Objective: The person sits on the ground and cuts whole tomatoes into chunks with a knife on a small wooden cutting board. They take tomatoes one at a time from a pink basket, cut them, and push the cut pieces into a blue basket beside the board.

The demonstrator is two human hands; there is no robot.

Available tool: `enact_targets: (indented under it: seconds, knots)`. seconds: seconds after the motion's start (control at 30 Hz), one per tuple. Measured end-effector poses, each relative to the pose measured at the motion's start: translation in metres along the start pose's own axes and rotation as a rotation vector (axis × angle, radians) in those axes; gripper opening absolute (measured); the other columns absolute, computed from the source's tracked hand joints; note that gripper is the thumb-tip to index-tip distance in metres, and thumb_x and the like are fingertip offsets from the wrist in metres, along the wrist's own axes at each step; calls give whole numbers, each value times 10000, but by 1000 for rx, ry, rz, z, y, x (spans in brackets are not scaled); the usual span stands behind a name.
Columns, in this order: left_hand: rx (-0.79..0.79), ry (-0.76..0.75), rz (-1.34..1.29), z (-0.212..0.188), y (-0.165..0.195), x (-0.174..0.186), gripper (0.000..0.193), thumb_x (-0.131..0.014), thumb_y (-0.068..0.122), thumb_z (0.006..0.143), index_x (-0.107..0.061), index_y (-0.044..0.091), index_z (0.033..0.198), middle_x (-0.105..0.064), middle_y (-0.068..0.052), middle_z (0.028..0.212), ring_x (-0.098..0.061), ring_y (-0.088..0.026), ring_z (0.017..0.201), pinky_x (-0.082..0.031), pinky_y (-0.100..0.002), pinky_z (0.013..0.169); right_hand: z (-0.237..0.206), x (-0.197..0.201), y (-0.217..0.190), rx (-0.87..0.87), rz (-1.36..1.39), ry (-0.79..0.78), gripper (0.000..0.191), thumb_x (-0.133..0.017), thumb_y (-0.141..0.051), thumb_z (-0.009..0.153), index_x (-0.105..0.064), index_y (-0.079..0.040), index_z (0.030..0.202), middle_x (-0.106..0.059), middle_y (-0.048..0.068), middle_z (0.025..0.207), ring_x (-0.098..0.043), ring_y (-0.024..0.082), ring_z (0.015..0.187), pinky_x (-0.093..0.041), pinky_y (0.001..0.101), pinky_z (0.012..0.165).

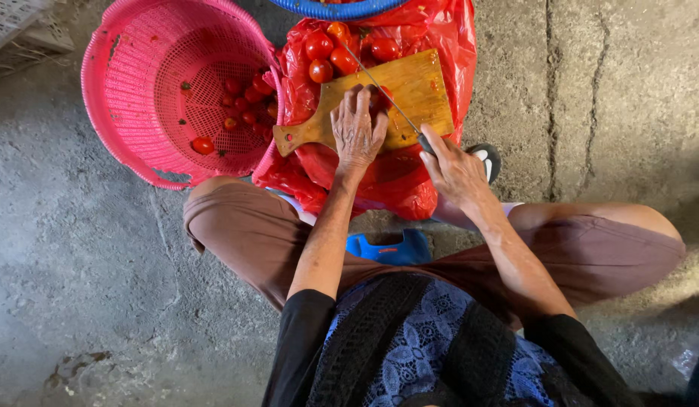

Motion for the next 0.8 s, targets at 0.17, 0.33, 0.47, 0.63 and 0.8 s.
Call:
enact_targets:
  seconds: [0.17,0.33,0.47,0.63,0.8]
  knots:
    - [-26,51,28,2,3,0,468,-659,206,854,-564,84,1296,-591,-129,1295,-592,-320,1184,-430,-481,1007,-8,-4,-3,-9,-5,27,546,-574,-264,1042,-395,-174,1550,-699,228,1131,-694,453,828,-567,537,687]
    - [-11,48,-48,2,4,1,410,-697,188,890,-571,149,1279,-597,-94,1290,-598,-297,1193,-422,-467,1015,-63,5,16,-142,-50,-86,603,-563,-272,1012,-367,-200,1578,-687,224,1068,-690,458,808,-566,552,710]
    - [-7,45,-95,2,3,2,402,-696,172,882,-571,168,1263,-601,-66,1290,-604,-281,1210,-418,-453,1027,-86,14,28,-214,-158,-132,579,-573,-275,997,-396,-250,1548,-690,195,1060,-698,448,806,-569,549,688]
    - [-29,46,-58,1,1,1,440,-694,175,863,-565,154,1284,-590,-83,1304,-593,-294,1209,-411,-459,1042,-86,25,23,-181,-75,-69,578,-585,-274,1004,-405,-244,1552,-688,182,1037,-694,441,800,-568,547,697]
    - [-34,30,-44,-1,-1,2,494,-673,163,845,-557,122,1323,-587,-101,1314,-592,-308,1225,-407,-466,1049,-84,30,11,-137,-64,-94,601,-575,-242,987,-389,-237,1558,-684,188,1034,-691,435,758,-572,535,656]
Point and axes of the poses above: each hand's wrist, its own z-axis towards the middle knuckle, its own x-axis out of the back of the hand, y = z × x, the point moved 4 cm from there along z, towards the middle knuckle
